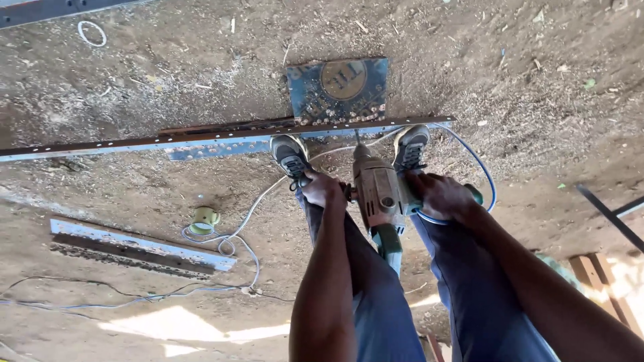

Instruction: Using a handheld power drill to create a series of holes in a metal strip positioned on the ground.

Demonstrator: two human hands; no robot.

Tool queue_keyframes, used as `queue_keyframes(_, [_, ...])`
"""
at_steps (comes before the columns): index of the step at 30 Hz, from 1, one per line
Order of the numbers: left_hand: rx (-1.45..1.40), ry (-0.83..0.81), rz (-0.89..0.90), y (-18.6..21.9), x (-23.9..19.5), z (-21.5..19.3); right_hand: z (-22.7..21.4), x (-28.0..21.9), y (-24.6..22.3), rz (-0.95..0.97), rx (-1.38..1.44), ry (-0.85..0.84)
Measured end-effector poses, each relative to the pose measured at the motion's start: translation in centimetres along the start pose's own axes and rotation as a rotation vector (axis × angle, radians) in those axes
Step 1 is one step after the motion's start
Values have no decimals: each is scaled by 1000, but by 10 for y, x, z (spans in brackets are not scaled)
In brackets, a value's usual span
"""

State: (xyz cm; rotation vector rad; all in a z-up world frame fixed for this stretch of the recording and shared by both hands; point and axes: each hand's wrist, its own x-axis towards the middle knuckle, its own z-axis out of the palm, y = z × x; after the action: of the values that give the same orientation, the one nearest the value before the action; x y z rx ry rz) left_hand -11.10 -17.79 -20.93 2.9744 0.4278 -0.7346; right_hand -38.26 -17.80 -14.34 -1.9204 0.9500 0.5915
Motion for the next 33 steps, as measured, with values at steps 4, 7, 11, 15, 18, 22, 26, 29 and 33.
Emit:
queue_keyframes(4, [37, -3, -41, -10, 1, 9, -17, -2, -1, 42, 51, -130])
queue_keyframes(7, [48, 1, -51, -24, 11, 8, -31, 4, -11, 49, 75, -173])
queue_keyframes(11, [-30, 0, -30, -26, 17, 24, -35, 2, -5, 23, 59, -125])
queue_keyframes(15, [-117, 23, -27, -59, 48, 46, -32, -4, 3, 22, -11, -77])
queue_keyframes(18, [-95, 6, -51, -6, 8, 5, -30, 0, 1, -15, -47, -26])
queue_keyframes(22, [-112, -16, -38, -9, 2, 19, -27, -3, 1, -20, -19, -14])
queue_keyframes(26, [-131, -51, -66, -36, 36, 30, -23, 3, -9, -1, -12, -12])
queue_keyframes(29, [-172, -19, -84, -19, 8, 18, -44, -1, -9, 33, 78, -115])
queue_keyframes(33, [-135, -47, -91, -19, 9, 22, -54, 0, -10, 73, 98, -160])
